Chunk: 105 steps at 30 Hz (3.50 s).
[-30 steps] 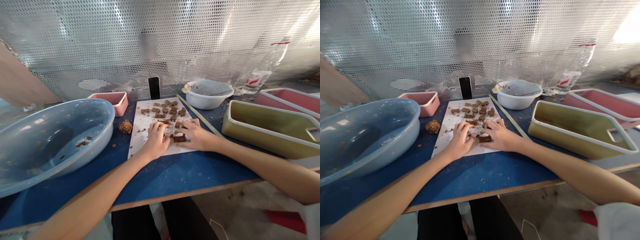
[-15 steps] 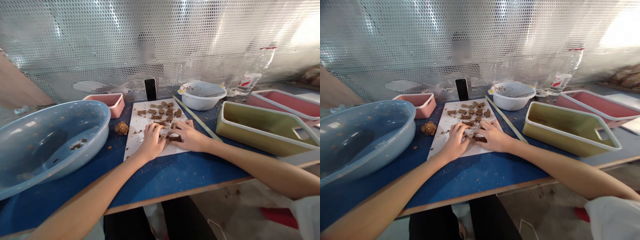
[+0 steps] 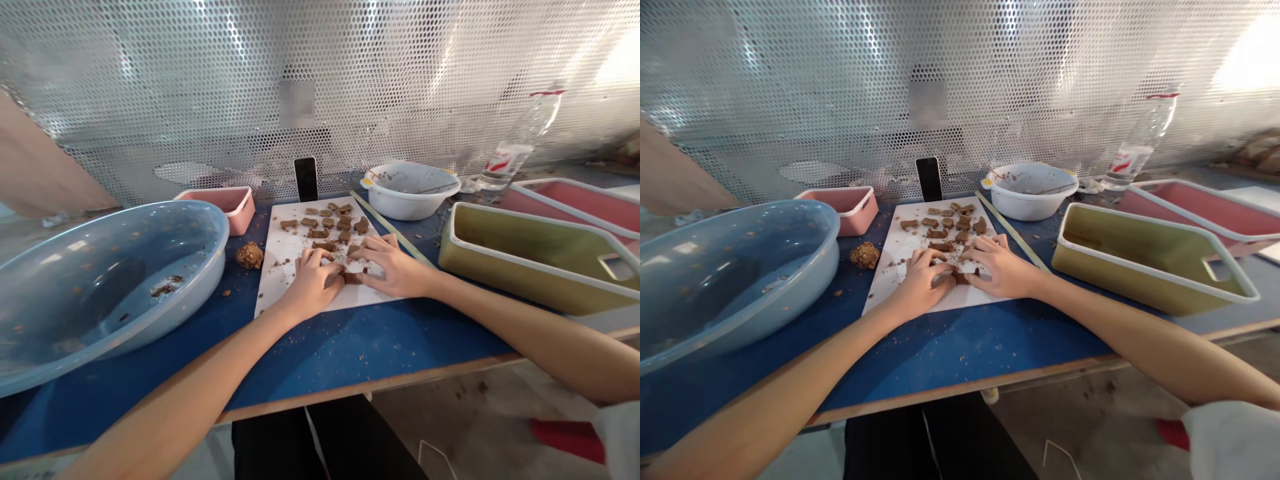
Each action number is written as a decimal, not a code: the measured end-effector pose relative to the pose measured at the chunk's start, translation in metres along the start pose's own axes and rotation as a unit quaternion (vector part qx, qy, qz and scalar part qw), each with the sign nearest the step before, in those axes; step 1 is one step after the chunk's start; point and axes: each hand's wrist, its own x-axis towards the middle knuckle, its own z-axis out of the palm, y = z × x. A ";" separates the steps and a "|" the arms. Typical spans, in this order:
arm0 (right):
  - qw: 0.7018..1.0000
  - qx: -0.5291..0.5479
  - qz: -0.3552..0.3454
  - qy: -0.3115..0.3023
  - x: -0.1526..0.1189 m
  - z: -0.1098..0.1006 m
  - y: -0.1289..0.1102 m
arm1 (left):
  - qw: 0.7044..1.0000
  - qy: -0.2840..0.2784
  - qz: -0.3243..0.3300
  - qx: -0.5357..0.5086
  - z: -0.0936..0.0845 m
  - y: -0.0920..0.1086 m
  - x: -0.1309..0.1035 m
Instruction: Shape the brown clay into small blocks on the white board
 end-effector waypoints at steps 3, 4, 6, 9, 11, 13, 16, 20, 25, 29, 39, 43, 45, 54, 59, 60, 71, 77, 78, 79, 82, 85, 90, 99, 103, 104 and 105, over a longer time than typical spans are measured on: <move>0.999 -0.008 0.025 0.043 -0.001 -0.005 0.005 | 1.000 -0.002 0.004 -0.004 0.000 0.000 0.000; 0.998 -0.014 0.032 0.055 -0.002 -0.006 0.008 | 1.000 -0.002 0.003 -0.005 0.001 0.000 0.001; 0.997 -0.016 0.035 0.062 -0.002 -0.009 0.013 | 1.000 -0.003 -0.003 -0.008 0.002 -0.001 0.001; 0.999 -0.009 0.009 0.042 -0.003 -0.011 0.018 | 1.000 -0.007 -0.015 -0.021 0.001 -0.001 0.003; 0.999 -0.007 0.000 0.034 -0.003 -0.011 0.019 | 0.999 -0.009 -0.025 -0.035 0.000 0.000 0.004; 0.999 -0.007 0.002 0.036 -0.003 -0.012 0.019 | 0.998 -0.006 -0.037 -0.047 -0.003 0.001 0.005; 1.000 -0.011 0.000 0.026 -0.003 -0.013 0.020 | 0.997 0.009 -0.050 -0.053 -0.007 0.003 0.005; 1.000 -0.015 0.003 -0.015 -0.004 -0.013 0.025 | 0.997 0.013 -0.055 -0.050 -0.008 0.005 0.006; 1.000 -0.002 0.000 -0.028 -0.004 -0.007 0.031 | 0.997 0.017 -0.053 -0.049 -0.006 0.003 0.005; 0.999 0.008 -0.008 -0.037 -0.004 -0.002 0.034 | 0.997 0.018 -0.049 -0.052 -0.005 0.001 0.005; 0.999 0.014 -0.002 -0.033 -0.006 -0.013 0.033 | 0.997 0.012 -0.055 -0.056 -0.007 0.003 0.004; 0.999 0.016 -0.011 -0.037 -0.007 -0.007 0.037 | 0.997 0.012 -0.057 -0.053 -0.006 0.001 0.005; 0.999 0.015 -0.009 -0.034 -0.007 -0.005 0.038 | 0.997 0.016 -0.053 -0.051 -0.005 0.001 0.005; 0.997 -0.007 0.070 0.024 -0.004 -0.008 0.027 | 0.997 0.016 -0.050 -0.048 -0.004 -0.001 0.004; 0.994 -0.006 0.105 0.027 -0.003 -0.001 0.024 | 0.997 0.016 -0.051 -0.049 -0.005 -0.001 0.005; 0.994 -0.001 0.102 0.023 -0.003 0.000 0.023 | 0.997 0.016 -0.052 -0.048 -0.005 -0.001 0.005; 0.995 0.005 0.100 0.022 -0.004 -0.005 0.020 | 0.997 0.019 -0.050 -0.051 -0.004 -0.001 0.003; 0.997 0.011 0.079 0.017 -0.005 0.000 0.020 | 0.997 0.014 -0.062 -0.046 -0.006 0.001 0.005; 0.997 0.012 0.076 0.018 -0.005 0.001 0.020 | 0.997 0.012 -0.064 -0.047 -0.006 0.002 0.005; 0.997 0.013 0.074 0.020 -0.005 0.001 0.020 | 0.997 0.010 -0.065 -0.048 -0.007 0.002 0.005; 0.997 0.013 0.073 0.014 -0.005 -0.001 0.019 | 0.996 0.009 -0.065 -0.053 -0.007 0.002 0.005; 0.996 0.008 0.083 0.006 -0.006 -0.007 0.019 | 0.996 0.010 -0.062 -0.056 -0.006 0.001 0.004; 0.999 0.008 0.048 -0.012 -0.007 -0.007 0.025 | 0.996 0.012 -0.062 -0.057 -0.006 0.001 0.005; 1.000 -0.003 -0.003 -0.015 -0.008 -0.010 0.030 | 0.996 0.014 -0.060 -0.059 -0.006 0.000 0.004; 0.997 -0.018 -0.078 -0.011 -0.009 -0.012 0.038 | 0.997 0.012 -0.061 -0.054 -0.006 0.001 0.004; 0.996 -0.020 -0.092 -0.006 -0.009 -0.012 0.040 | 0.997 0.011 -0.061 -0.054 -0.006 0.001 0.004; 0.994 -0.020 -0.103 -0.001 -0.009 -0.011 0.043 | 0.997 0.011 -0.060 -0.054 -0.005 0.001 0.004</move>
